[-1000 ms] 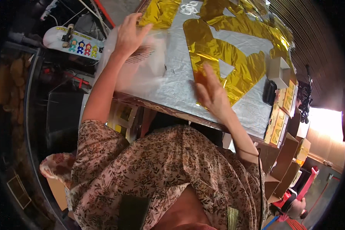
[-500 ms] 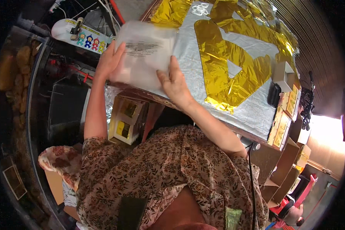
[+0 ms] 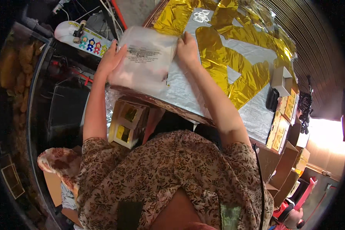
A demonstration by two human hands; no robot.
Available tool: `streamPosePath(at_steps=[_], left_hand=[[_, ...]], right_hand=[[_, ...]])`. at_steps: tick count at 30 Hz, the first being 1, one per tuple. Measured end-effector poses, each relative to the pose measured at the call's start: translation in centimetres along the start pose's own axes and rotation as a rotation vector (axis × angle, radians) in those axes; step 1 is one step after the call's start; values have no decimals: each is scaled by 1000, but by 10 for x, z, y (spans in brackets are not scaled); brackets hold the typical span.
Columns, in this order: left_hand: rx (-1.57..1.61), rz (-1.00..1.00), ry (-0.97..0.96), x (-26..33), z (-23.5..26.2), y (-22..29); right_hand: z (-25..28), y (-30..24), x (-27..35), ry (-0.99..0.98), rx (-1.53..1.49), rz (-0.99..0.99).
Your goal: Folding and organizing gold-colored foil packaging sheets on a workbench.
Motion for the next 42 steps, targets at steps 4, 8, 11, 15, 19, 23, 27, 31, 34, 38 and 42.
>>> streamPosePath(at_steps=[4,8,11,15,19,23,27,31,34,38,42], left_hand=[[-114,-59,-8,-20,-8,7],[-38,-120,-104,-14,-9,43],[-47,-222,-78,-11,-1,22],[-302,-38,92,-16,7,0],[-327,-415,233,-35,14,96],[-120,-654,27,-80,-24,218],[300,-677,-425,-176,-110,318],[735,-595,-660,-287,-208,401],[897,-531,-647,-345,-269,457],[1103,-346,-489,-396,-316,493],[937,-261,-480,-419,-350,521]], right_hand=[[-35,-1,-2,147,-273,135],[-50,6,7,359,4,197],[-54,-1,11,292,-91,168],[-8,-15,25,81,-117,139],[94,21,17,-46,130,194],[208,63,21,89,352,218],[276,106,63,246,559,150],[277,112,107,266,555,90],[273,112,114,280,501,45],[275,113,113,275,414,6],[279,117,116,291,346,-42]])
Point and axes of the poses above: each hand's wrist, its own x-axis away from the middle knuckle, its own z-axis out of the back of the hand, y = z × x, the point moved 3 cm from there along -x, towards the middle knuckle, and after that the axes turned 10 degrees about -y, right-handed, at the moved point
